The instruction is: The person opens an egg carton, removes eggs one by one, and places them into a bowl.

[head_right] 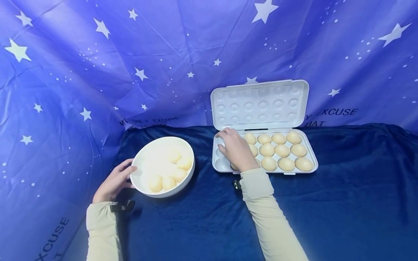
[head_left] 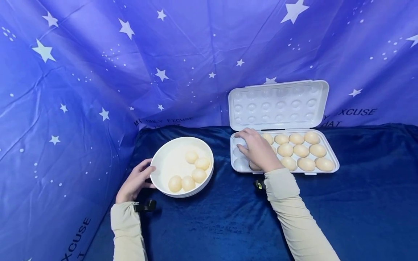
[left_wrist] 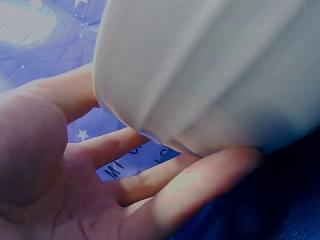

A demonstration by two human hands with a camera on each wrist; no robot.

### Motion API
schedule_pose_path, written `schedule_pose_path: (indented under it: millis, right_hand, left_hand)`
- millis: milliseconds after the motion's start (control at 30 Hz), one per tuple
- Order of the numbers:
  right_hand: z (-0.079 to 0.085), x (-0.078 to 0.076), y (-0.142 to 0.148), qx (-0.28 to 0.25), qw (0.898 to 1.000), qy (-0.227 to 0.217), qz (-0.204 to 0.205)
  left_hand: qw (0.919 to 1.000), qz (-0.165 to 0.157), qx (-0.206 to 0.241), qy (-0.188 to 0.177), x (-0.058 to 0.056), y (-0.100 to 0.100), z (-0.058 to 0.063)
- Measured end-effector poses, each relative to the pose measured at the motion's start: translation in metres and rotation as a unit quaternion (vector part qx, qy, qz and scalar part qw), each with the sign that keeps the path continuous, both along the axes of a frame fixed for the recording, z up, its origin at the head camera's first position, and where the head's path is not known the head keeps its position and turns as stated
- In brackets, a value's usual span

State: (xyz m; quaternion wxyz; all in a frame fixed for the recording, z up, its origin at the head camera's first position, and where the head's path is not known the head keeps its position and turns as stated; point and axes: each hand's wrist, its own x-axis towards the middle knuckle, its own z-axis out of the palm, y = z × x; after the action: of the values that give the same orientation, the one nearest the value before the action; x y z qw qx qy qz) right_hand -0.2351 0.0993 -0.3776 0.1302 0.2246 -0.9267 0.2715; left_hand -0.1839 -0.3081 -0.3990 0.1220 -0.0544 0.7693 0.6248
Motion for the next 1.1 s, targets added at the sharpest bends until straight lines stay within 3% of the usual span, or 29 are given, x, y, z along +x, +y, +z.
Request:
schedule_pose_path:
  millis: [200, 533, 867, 1100]
  right_hand:
    - [0.002, -0.002, 0.016, 0.003, 0.999, -0.016, -0.034]
    - [0.005, -0.004, 0.036, 0.014, 0.997, -0.055, -0.056]
    - [-0.004, -0.007, 0.044, 0.019, 0.994, -0.075, -0.072]
    - [-0.012, -0.012, 0.051, 0.020, 0.994, -0.091, -0.060]
  left_hand:
    - [1.0000, 0.002, -0.006, 0.004, 0.000, 0.000, -0.001]
    - [0.9999, 0.006, -0.010, 0.007, 0.000, 0.001, -0.001]
    - [0.9999, 0.006, -0.014, 0.007, -0.001, 0.001, -0.002]
    - [0.9998, 0.010, -0.017, 0.009, -0.001, 0.002, -0.001]
